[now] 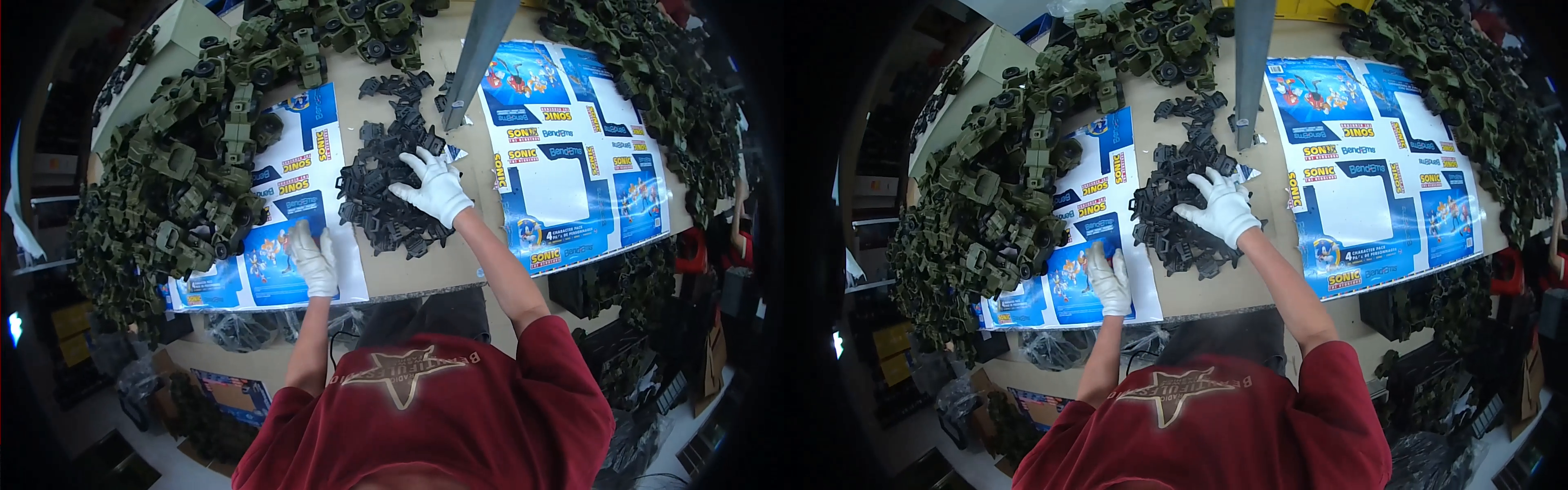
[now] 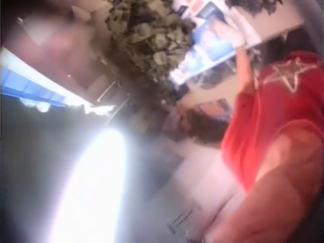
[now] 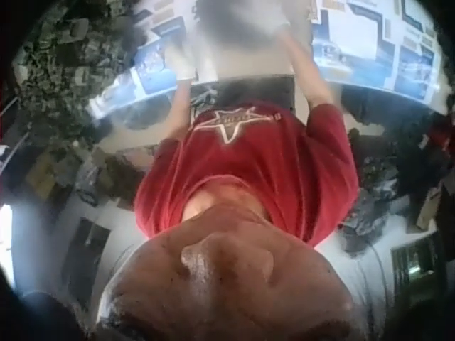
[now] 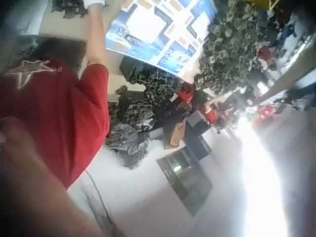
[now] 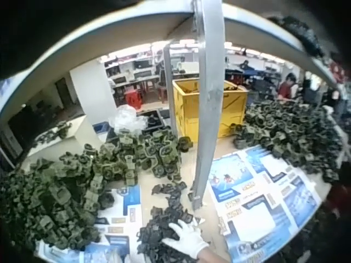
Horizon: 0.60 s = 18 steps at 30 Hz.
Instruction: The person assembles plastic toy car bodies and chassis by hand, joining the components together at a workstation.
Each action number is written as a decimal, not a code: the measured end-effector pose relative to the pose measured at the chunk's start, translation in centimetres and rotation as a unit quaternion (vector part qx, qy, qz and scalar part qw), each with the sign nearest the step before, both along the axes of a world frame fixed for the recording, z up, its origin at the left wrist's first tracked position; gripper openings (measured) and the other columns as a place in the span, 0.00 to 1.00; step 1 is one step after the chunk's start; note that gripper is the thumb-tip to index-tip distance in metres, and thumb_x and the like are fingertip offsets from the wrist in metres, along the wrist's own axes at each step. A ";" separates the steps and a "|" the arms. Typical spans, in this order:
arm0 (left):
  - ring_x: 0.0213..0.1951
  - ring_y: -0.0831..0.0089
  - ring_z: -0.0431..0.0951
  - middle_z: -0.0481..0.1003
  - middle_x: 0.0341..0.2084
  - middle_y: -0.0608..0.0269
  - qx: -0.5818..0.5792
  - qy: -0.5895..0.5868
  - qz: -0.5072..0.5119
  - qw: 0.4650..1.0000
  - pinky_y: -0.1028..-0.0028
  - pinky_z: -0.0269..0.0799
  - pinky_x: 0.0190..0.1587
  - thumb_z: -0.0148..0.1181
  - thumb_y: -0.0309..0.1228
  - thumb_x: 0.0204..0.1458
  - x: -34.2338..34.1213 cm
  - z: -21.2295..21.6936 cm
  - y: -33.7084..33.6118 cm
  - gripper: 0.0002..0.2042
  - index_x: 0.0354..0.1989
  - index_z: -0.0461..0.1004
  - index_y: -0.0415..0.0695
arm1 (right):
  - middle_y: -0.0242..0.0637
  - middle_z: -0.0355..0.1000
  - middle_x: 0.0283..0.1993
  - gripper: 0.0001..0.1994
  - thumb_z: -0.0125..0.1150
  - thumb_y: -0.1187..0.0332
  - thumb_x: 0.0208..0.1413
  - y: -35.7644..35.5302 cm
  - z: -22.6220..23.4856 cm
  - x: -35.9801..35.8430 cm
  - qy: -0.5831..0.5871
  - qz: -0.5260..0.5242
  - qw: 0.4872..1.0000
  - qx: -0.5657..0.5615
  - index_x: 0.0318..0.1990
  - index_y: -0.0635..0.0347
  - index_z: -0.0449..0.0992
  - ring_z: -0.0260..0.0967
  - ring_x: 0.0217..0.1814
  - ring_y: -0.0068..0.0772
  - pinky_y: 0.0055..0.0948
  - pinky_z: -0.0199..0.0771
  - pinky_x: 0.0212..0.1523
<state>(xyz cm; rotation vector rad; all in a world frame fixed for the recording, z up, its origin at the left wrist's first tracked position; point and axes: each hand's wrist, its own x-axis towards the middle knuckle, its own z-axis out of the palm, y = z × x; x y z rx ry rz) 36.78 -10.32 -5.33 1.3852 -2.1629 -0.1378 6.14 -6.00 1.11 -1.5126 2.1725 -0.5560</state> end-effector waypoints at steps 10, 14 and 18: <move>0.64 0.56 0.64 0.71 0.55 0.58 -0.002 -0.070 0.038 0.997 0.55 0.50 0.66 0.61 0.41 0.54 1.3 -1.2 -2.9 0.22 0.55 0.68 0.45 | 0.51 0.53 0.70 0.38 0.52 0.34 0.54 -18.3 0.5 -7.1 0.229 -0.343 0.910 -0.033 0.66 0.50 0.63 0.54 0.68 0.61 0.58 0.53 0.65; 0.63 0.57 0.64 0.71 0.54 0.59 0.042 -0.074 0.036 0.996 0.54 0.48 0.66 0.61 0.40 0.53 1.3 -0.9 -3.2 0.21 0.53 0.69 0.46 | 0.50 0.51 0.72 0.41 0.45 0.29 0.54 -20.7 -2.8 -10.8 0.059 -0.448 0.882 0.135 0.65 0.51 0.66 0.49 0.72 0.62 0.60 0.54 0.65; 0.63 0.57 0.64 0.70 0.54 0.59 0.051 -0.082 0.057 0.994 0.54 0.48 0.66 0.60 0.40 0.54 1.4 -0.4 -3.1 0.20 0.53 0.69 0.46 | 0.48 0.53 0.72 0.41 0.46 0.28 0.51 -18.8 -3.1 -6.2 0.071 -0.179 0.968 0.158 0.62 0.50 0.70 0.52 0.73 0.53 0.61 0.54 0.65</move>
